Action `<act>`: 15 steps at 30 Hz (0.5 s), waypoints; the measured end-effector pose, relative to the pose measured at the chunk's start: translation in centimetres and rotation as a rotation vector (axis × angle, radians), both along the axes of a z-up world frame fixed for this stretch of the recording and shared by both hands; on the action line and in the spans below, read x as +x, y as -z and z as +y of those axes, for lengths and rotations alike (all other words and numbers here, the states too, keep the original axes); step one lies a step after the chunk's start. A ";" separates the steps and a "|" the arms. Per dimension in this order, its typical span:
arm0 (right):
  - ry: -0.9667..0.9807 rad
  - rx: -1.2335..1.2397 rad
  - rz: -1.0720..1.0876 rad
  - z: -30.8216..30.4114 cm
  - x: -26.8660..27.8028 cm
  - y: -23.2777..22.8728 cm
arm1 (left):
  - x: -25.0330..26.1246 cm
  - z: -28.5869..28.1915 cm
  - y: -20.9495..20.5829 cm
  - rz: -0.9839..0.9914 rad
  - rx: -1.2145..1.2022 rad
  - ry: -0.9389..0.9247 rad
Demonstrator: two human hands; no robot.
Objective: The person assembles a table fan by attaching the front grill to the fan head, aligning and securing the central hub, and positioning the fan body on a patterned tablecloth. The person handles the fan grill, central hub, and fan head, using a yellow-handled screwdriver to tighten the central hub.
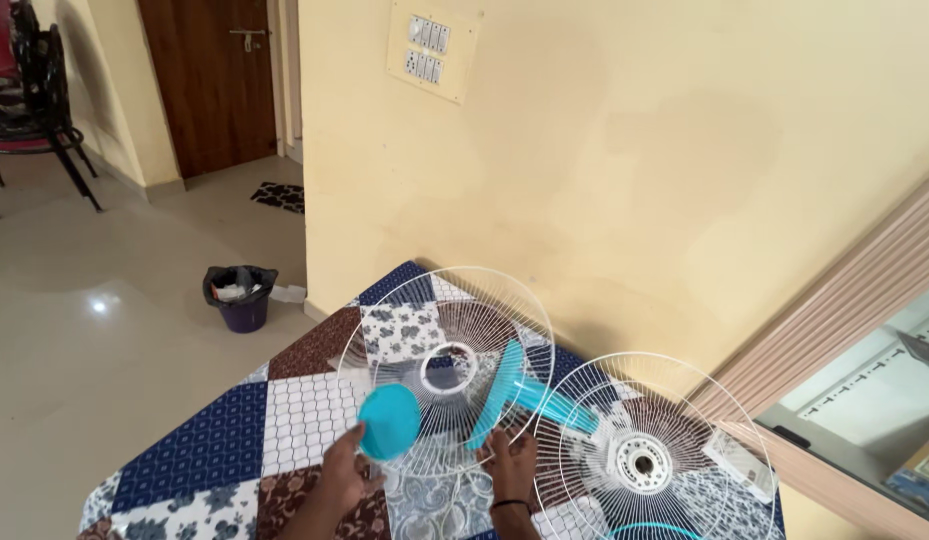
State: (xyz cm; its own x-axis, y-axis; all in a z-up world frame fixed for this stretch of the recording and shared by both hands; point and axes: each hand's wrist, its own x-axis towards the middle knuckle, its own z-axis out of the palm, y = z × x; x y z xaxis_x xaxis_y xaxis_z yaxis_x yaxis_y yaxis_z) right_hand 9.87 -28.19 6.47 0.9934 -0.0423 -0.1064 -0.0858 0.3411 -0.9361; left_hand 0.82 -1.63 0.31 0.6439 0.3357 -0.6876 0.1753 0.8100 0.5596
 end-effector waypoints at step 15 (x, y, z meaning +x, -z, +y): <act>-0.077 -0.285 0.083 9.0 2.7 2.1 | 2.7 8.8 0.8 0.098 0.534 0.107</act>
State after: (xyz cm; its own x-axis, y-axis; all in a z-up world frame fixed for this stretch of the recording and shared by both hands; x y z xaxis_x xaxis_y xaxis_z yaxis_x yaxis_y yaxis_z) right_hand 12.53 -19.18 4.39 0.9832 -0.0072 -0.1821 -0.1815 0.0552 -0.9818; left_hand 3.49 7.14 -0.46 0.6351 0.5900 -0.4986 0.3133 0.3933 0.8644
